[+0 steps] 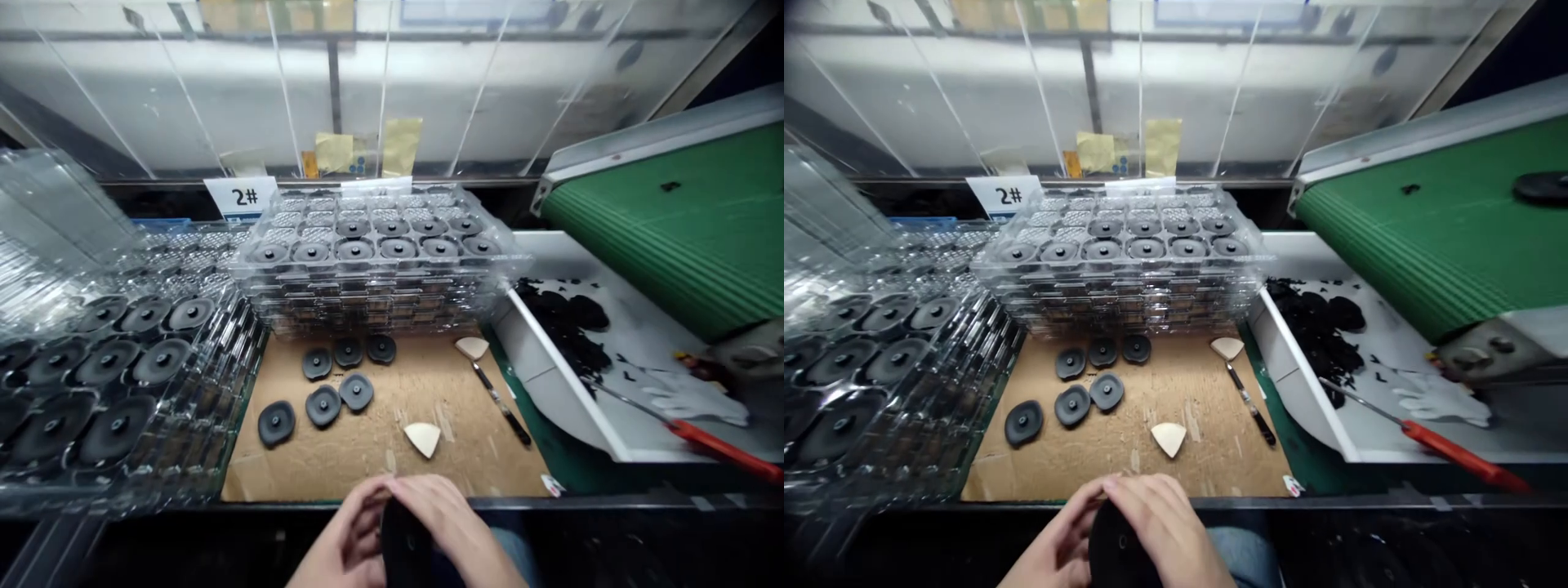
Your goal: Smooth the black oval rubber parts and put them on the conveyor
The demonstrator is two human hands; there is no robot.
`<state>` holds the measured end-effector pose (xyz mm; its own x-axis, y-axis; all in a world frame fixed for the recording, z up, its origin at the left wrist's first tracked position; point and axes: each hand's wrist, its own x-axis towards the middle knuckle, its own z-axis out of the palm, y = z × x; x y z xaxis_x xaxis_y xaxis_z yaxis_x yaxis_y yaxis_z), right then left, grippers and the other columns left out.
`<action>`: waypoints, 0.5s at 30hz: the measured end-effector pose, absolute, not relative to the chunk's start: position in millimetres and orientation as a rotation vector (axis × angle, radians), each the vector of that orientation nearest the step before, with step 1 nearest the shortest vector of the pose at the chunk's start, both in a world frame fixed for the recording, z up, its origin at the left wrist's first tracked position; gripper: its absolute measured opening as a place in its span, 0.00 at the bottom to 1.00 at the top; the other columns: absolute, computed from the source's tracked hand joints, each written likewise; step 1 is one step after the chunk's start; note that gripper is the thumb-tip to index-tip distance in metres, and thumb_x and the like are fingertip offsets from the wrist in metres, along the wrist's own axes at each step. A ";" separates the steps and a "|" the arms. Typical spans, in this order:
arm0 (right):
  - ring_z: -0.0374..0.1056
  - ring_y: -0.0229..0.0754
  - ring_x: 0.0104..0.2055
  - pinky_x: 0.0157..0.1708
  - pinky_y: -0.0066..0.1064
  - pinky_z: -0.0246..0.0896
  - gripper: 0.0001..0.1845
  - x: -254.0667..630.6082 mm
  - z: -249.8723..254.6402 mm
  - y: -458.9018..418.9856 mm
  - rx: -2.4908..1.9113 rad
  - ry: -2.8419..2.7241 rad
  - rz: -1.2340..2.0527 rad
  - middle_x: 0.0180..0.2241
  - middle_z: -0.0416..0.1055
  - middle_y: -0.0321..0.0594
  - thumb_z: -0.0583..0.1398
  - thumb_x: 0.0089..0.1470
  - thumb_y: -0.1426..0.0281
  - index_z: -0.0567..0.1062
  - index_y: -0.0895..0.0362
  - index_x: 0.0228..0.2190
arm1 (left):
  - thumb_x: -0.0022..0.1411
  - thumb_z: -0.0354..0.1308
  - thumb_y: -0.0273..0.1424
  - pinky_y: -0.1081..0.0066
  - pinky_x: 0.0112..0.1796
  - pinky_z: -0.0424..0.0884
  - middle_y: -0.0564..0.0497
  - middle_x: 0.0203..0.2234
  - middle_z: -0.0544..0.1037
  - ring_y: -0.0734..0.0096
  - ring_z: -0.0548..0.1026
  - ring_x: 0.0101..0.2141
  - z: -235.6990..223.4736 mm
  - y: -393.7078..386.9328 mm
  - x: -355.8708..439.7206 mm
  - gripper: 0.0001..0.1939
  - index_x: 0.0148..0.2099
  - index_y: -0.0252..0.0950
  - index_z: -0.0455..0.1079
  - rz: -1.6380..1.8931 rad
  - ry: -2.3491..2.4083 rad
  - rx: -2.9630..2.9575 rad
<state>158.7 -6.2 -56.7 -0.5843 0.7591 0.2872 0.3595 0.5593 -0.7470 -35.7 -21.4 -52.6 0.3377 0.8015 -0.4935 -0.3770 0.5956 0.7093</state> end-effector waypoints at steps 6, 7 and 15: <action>0.63 0.50 0.53 0.52 0.39 0.58 0.39 150.8 -51.2 7.8 -0.967 -2.183 0.832 0.51 0.67 0.45 0.56 0.53 0.53 0.46 0.50 0.61 | 0.38 0.70 0.40 0.70 0.36 0.69 0.46 0.49 0.74 0.59 0.77 0.41 -56.8 -4.4 -19.3 0.36 0.52 0.47 0.66 0.703 0.697 0.279; 0.63 0.49 0.53 0.51 0.39 0.58 0.41 150.9 -50.2 8.7 -0.965 -2.216 0.816 0.51 0.67 0.46 0.56 0.53 0.52 0.44 0.50 0.62 | 0.40 0.69 0.40 0.70 0.36 0.69 0.46 0.48 0.75 0.60 0.77 0.41 -56.5 -4.0 -20.2 0.35 0.52 0.47 0.66 0.720 0.685 0.247; 0.62 0.52 0.49 0.42 0.44 0.64 0.23 175.6 -92.5 22.9 -1.598 -2.106 0.361 0.55 0.60 0.45 0.51 0.58 0.62 0.63 0.45 0.55 | 0.49 0.65 0.32 0.56 0.49 0.65 0.47 0.52 0.73 0.51 0.70 0.51 -56.1 0.1 -26.9 0.25 0.51 0.47 0.67 0.934 0.601 -0.038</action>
<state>175.6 22.9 -92.5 -0.2122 0.9551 0.2067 0.8318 0.2876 -0.4747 -26.9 0.1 -56.1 0.4445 0.7428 -0.5006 -0.7632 0.6066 0.2224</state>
